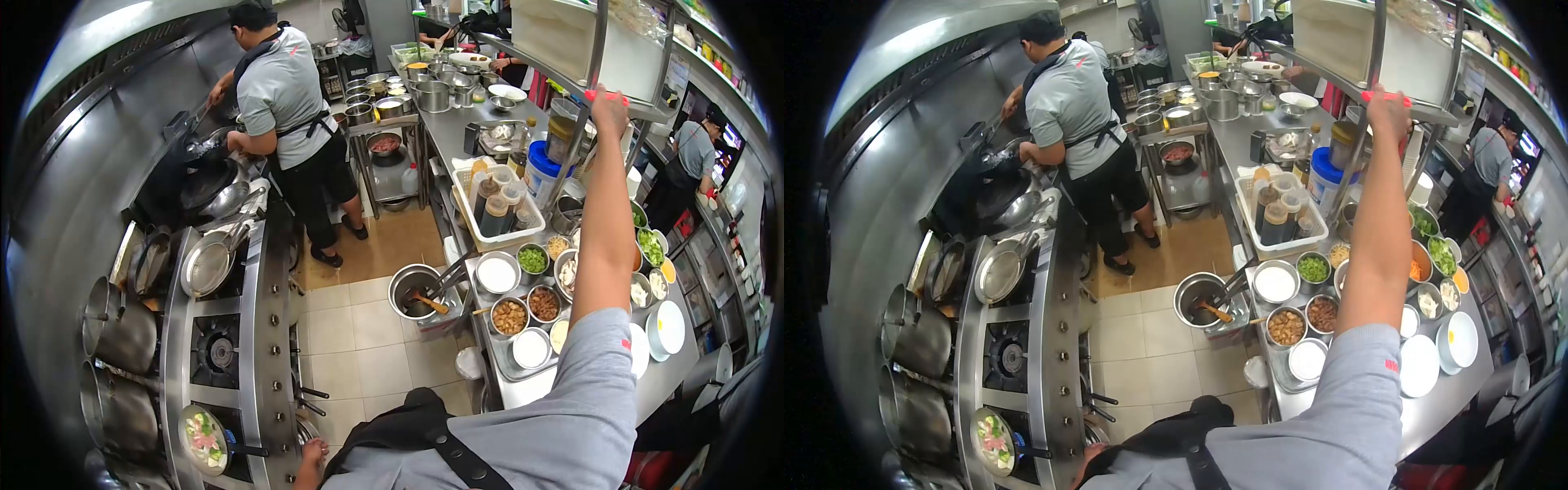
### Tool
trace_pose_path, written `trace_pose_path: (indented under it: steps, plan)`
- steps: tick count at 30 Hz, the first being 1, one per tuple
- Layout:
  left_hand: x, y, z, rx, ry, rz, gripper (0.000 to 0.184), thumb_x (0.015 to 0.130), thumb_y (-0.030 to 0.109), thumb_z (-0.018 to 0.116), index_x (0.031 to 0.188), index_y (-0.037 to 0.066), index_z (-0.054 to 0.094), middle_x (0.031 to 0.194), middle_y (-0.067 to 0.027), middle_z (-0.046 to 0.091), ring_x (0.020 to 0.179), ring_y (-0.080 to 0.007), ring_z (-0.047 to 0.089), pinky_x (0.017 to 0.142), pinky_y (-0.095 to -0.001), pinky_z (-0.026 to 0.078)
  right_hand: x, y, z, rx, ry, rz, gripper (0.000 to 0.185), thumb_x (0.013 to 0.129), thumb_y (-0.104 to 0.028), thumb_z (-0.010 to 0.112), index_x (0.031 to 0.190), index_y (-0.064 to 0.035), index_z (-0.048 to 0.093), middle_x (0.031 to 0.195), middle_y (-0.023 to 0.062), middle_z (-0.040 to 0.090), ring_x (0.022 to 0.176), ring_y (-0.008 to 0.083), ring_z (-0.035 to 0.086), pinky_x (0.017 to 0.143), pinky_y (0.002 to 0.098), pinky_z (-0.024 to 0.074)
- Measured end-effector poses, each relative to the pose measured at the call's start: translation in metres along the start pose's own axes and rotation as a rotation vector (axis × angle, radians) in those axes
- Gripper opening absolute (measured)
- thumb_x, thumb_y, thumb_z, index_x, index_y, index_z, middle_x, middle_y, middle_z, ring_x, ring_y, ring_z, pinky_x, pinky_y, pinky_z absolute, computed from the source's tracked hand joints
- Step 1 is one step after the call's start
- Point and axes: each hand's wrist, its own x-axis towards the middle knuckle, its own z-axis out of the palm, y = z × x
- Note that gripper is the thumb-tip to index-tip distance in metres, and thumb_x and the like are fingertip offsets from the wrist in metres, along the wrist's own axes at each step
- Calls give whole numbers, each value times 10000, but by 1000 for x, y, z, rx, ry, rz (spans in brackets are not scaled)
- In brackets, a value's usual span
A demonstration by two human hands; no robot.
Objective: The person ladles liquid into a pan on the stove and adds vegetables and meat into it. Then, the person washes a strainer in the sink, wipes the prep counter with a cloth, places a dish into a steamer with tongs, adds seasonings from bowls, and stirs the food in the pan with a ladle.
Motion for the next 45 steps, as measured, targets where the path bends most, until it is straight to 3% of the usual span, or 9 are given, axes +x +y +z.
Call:
trace_pose_path:
  steps: [5,8,11,15,17,21,23,28,45]
  plan:
    - [14,-39,-2,-89,84,210,147,878,125,519,928,8,594,773,-128,615,619,-231,608,507,-367,511,29,9,3,-300,-178,-43,575,885,-594,333,1374,-301,407,1456,172,286,1334,366,245,1057,499,249]
    - [22,-63,-6,-3,31,256,192,854,216,548,910,44,616,760,-124,633,672,-255,631,575,-390,522,48,20,12,-164,-185,-52,610,900,-579,306,1361,-201,436,1439,181,312,1297,373,309,1068,489,240]
    - [25,-76,-30,1348,86,1067,265,791,319,555,860,76,633,785,-133,647,758,-302,639,675,-425,518,45,28,26,116,187,65,597,916,-519,352,1286,-77,510,1337,197,453,1196,328,452,1015,445,321]
    - [14,-77,-26,1346,50,795,286,749,349,550,801,79,631,839,-150,638,824,-350,614,728,-459,492,-97,23,-34,762,58,-110,390,912,-379,499,986,-11,602,914,116,650,839,231,613,789,337,464]
    - [26,-66,-22,1344,0,843,255,752,314,559,807,76,632,850,-156,634,819,-361,607,718,-469,486,-201,42,-43,928,-243,-218,333,905,-335,557,967,-12,607,894,68,640,847,166,600,779,305,467]
    - [24,-47,-31,722,-118,709,213,827,277,555,856,72,606,784,-85,610,718,-238,585,628,-369,470,-441,82,-94,551,-876,-557,290,874,-258,580,1050,-30,614,972,151,640,888,276,625,800,325,478]
    - [-6,-17,-24,335,-229,655,198,877,264,549,887,71,589,737,-35,595,653,-153,573,571,-299,461,-523,102,-135,473,-1444,-378,264,856,-236,613,1034,-42,621,907,131,658,828,248,637,719,345,503]
    - [-83,31,-18,87,-351,537,326,916,248,531,1185,63,517,947,-66,649,743,-129,618,607,-261,476,-637,140,-228,318,-1791,-484,306,851,-246,612,1070,-33,591,939,125,646,862,269,619,761,375,482]
    - [-175,17,-19,244,-587,635,350,928,242,524,1200,23,500,1064,-103,633,875,-172,630,698,-273,483,-647,257,-366,-19,-1314,-328,265,814,-221,626,992,-25,607,910,153,640,893,332,599,766,407,477]
